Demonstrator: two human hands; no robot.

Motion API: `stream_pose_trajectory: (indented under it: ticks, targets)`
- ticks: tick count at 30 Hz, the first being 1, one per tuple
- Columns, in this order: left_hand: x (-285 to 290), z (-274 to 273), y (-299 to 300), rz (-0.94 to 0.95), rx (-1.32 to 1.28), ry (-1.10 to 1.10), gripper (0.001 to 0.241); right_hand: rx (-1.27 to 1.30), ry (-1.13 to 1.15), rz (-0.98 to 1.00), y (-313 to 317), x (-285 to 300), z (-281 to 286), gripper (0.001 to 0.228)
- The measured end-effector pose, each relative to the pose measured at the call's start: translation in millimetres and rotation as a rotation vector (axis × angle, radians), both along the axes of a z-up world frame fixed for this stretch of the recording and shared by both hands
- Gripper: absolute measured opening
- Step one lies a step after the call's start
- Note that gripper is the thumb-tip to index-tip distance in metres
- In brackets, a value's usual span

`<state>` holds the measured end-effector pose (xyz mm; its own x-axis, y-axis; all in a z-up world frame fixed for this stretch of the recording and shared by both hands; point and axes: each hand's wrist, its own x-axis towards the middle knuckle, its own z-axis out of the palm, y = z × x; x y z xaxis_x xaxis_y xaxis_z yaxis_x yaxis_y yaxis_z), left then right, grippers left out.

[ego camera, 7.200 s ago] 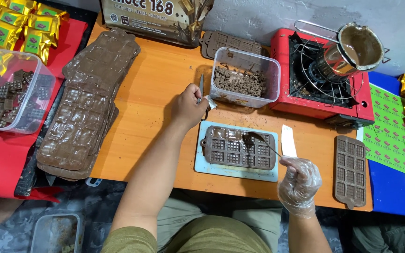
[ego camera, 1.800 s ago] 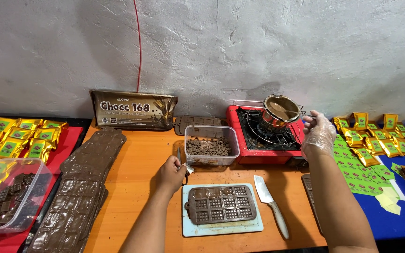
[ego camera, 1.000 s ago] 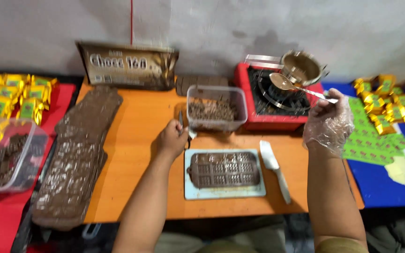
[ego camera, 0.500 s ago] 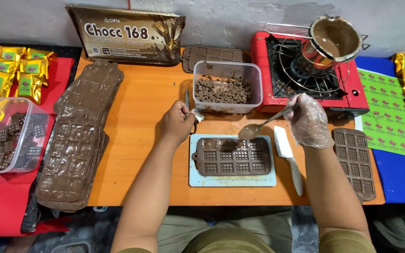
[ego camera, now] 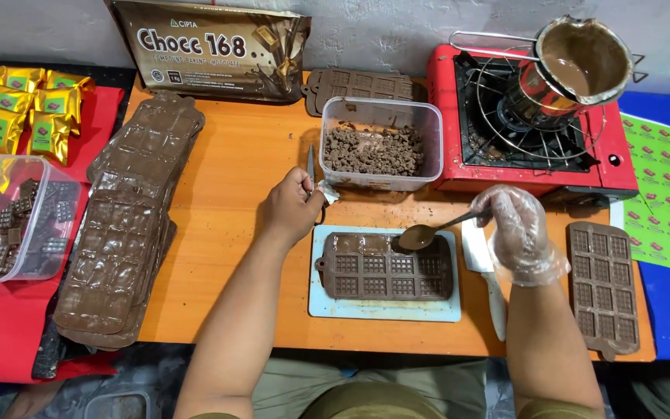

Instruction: A person uses a spoon to fill a silicone chocolate mold with melted chocolate and levels the surface with a scraper.

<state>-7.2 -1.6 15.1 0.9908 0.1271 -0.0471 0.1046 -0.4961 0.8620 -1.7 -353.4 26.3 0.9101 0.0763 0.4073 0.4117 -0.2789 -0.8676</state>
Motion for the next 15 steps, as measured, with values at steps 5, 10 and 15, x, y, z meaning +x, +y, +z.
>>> stream_pose_trajectory:
  ticks: [5,10,15]
  targets:
    - [3.0,-5.7,-2.0,-0.002,0.024,-0.002,0.014,-0.081,-0.091,0.04,-2.7,-5.7,-8.9,0.038]
    - [4.0,-5.1,-1.0,-0.017,0.063,0.052,0.013,-0.099,-0.131,0.061,1.8,-12.1,-11.3,0.041]
    - [3.5,-8.1,-1.4,0.0,0.078,0.05,0.013,-0.128,-0.195,0.079,5.5,-15.0,-13.4,0.044]
